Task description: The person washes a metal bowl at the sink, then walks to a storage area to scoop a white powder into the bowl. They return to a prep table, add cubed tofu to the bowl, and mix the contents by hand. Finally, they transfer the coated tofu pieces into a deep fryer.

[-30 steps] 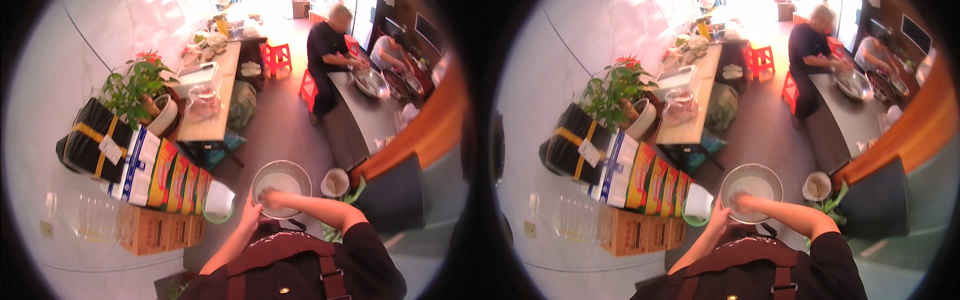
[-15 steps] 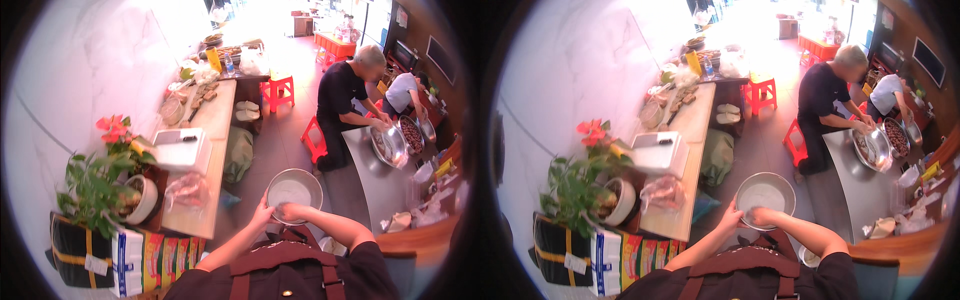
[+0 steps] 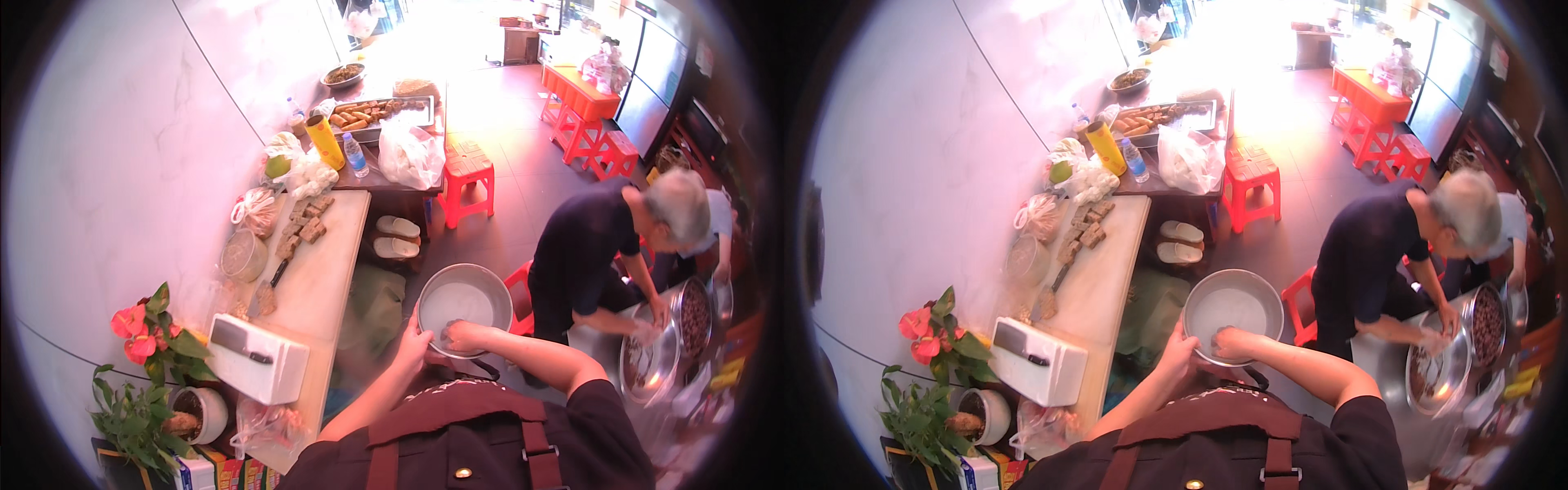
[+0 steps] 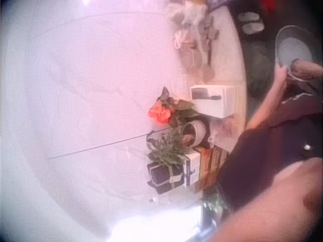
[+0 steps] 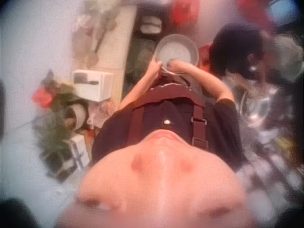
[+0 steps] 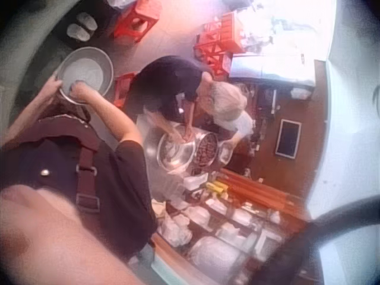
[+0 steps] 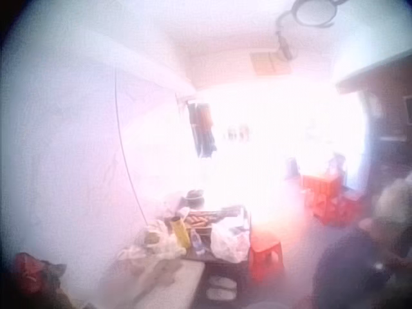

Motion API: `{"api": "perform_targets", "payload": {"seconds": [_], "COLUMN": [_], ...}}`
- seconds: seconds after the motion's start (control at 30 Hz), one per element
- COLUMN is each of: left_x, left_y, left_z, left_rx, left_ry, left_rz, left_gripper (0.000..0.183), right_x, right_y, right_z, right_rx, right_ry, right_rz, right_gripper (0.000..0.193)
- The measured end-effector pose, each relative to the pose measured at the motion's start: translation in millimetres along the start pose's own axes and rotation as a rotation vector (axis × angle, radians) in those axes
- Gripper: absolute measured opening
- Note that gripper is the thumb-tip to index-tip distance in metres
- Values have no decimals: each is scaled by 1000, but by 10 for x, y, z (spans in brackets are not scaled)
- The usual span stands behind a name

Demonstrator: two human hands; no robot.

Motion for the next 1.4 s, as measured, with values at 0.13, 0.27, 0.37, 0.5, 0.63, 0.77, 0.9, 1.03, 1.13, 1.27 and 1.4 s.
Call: {"api": "perform_targets", "payload": {"seconds": [0.13, 0.27, 0.37, 0.5, 0.63, 0.77, 0.9, 1.03, 1.13, 1.27, 1.4], "left_x": [-1169, -2491, -3408, -4258, -5047, -5906, -6784, -7780, -8417, -9121, -9665], "left_y": [429, 944, 1395, 1925, 2348, 2430, 2364, 2482, 2613, 3047, 3466], "left_z": [-540, -1246, -1849, -2671, -3459, -4022, -4518, -5093, -5491, -5879, -5927], "left_rx": [47, -28, -91, -170, -118, -189, -247, -219, -212, 29, 36], "left_ry": [-92, -210, -279, -442, -496, -456, -403, -369, -291, -189, -33], "left_rz": [-101, -135, -106, 115, 147, 183, 176, 123, 203, 81, -111], "left_gripper": [89, 90, 92, 89, 86, 86, 86, 85, 84, 87, 87], "right_x": [-482, -921, -1262, -1359, -1161, -1067, -1507, -2206, -2656, -2631, -2882], "right_y": [1304, 2484, 3106, 4039, 5248, 6112, 6692, 7763, 8751, 9714, 10156], "right_z": [913, 1818, 2170, 3119, 4040, 4282, 4302, 5013, 5548, 6208, 6372], "right_rx": [-63, -55, -197, -253, 54, -31, -283, -323, 89, 274, 198], "right_ry": [256, 534, 223, 335, 593, 484, 126, 278, 207, 168, -165], "right_rz": [-168, -265, -278, -265, -452, -664, -524, -251, -187, -186, -235], "right_gripper": [30, 31, 36, 38, 38, 40, 42, 42, 43, 43, 38]}}
Point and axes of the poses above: each hand's wrist, its own x-axis away from the middle knuckle, its own z-axis out of the back of the hand, y = z × x, the point moved 8 cm from there along -x, towards the middle knuckle, and after that the axes turned 3 degrees about y, right-handed, at the moved point
